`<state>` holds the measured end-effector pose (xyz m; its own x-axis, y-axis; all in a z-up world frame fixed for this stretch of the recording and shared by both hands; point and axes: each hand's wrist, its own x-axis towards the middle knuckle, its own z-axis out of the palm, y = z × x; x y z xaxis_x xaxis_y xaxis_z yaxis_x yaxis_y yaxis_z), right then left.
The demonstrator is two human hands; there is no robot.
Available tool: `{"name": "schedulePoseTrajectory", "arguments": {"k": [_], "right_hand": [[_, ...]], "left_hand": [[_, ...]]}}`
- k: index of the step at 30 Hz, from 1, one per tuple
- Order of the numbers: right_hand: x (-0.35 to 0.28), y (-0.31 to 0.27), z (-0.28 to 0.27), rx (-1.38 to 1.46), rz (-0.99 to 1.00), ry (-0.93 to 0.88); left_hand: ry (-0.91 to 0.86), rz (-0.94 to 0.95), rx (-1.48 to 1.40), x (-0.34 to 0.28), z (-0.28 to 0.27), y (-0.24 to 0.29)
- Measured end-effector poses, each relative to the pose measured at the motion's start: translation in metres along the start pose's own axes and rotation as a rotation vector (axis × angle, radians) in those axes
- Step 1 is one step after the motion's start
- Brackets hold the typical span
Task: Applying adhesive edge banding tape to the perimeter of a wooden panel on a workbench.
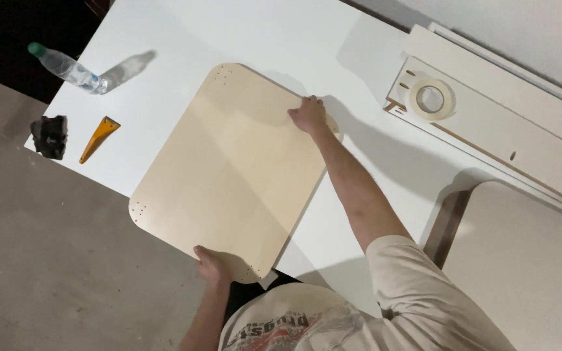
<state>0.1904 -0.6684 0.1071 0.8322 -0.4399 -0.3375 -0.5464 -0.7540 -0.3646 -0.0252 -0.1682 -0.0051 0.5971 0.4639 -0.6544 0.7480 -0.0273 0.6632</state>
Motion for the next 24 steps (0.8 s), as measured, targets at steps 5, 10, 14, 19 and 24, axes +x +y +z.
{"name": "schedulePoseTrajectory", "arguments": {"k": [5,10,14,19,24], "right_hand": [[-0.017,-0.009,-0.003,0.051,0.093,0.024],[-0.101,0.033,0.021,0.409,0.219,0.127],[-0.224,0.074,0.062,0.695,0.448,0.175],[-0.384,0.015,0.049,0.97,0.693,0.394],[-0.434,0.027,0.084,0.95,0.978,0.524]], "left_hand": [[0.033,-0.018,-0.018,0.014,-0.021,0.036],[-0.077,0.075,0.081,0.002,-0.074,0.144],[-0.204,0.215,0.403,0.013,-0.077,0.24],[-0.407,0.546,0.65,0.069,-0.004,0.287],[-0.611,0.718,0.832,0.083,0.065,0.289]]}}
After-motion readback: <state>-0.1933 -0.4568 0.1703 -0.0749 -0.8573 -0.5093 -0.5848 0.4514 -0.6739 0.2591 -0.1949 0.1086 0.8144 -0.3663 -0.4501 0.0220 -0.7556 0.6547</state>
